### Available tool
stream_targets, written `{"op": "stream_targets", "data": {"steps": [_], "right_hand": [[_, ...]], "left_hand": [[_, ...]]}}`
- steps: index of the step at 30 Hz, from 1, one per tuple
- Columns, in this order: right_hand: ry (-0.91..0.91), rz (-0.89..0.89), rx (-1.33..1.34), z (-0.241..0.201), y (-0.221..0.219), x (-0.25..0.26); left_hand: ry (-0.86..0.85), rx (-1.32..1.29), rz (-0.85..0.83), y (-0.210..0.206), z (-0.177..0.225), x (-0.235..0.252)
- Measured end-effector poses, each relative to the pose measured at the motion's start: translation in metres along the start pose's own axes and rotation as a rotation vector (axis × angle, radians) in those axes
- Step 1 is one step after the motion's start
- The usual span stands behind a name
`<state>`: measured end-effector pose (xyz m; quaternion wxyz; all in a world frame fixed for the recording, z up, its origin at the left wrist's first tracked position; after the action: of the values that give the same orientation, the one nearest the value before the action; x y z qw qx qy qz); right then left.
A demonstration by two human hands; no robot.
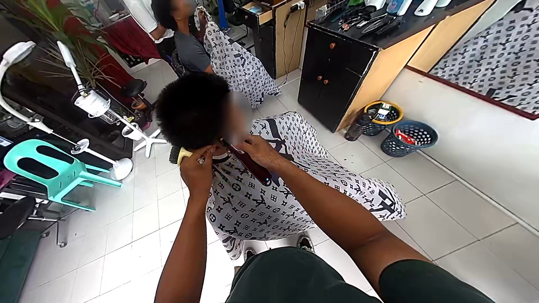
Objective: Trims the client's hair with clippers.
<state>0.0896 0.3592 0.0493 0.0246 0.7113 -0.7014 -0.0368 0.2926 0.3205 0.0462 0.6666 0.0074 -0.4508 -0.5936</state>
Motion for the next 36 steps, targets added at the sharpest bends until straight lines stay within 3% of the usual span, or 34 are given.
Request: {"op": "stream_targets", "data": {"steps": [10,14,18,22,26,30,36], "right_hand": [[-0.016,-0.013,0.007,-0.006,0.001,0.003],[0.075,-0.019,0.111,0.001,-0.009,-0.002],[-0.021,-0.029,0.048,0.001,-0.013,-0.003],[0.051,-0.027,0.135,0.000,-0.016,-0.003],[-0.027,-0.033,0.075,-0.001,-0.015,-0.002],[0.114,-0.065,0.230,0.001,-0.023,-0.010],[-0.093,-0.218,0.359,0.004,-0.045,-0.025]], "left_hand": [[-0.007,0.011,0.007,0.001,-0.001,0.002],[0.011,0.010,-0.004,0.001,-0.002,0.001],[0.013,-0.007,-0.008,0.002,-0.004,0.002],[0.024,-0.009,-0.009,0.002,-0.004,0.003],[0.018,-0.009,-0.009,0.002,-0.004,0.003],[0.000,-0.022,-0.006,0.002,-0.005,0.004],[-0.025,-0.020,0.001,0.002,-0.005,0.004]]}}
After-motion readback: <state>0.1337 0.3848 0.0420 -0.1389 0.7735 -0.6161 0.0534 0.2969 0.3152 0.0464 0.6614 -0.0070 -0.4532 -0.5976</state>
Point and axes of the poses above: each hand's wrist, its own x-axis towards the middle knuckle, its own y-axis out of the back of the hand, z = x × y, the point moved 1 cm from there along x, towards the middle knuckle, and after that the axes turned 2 degrees about -z, right-handed, at the moved point
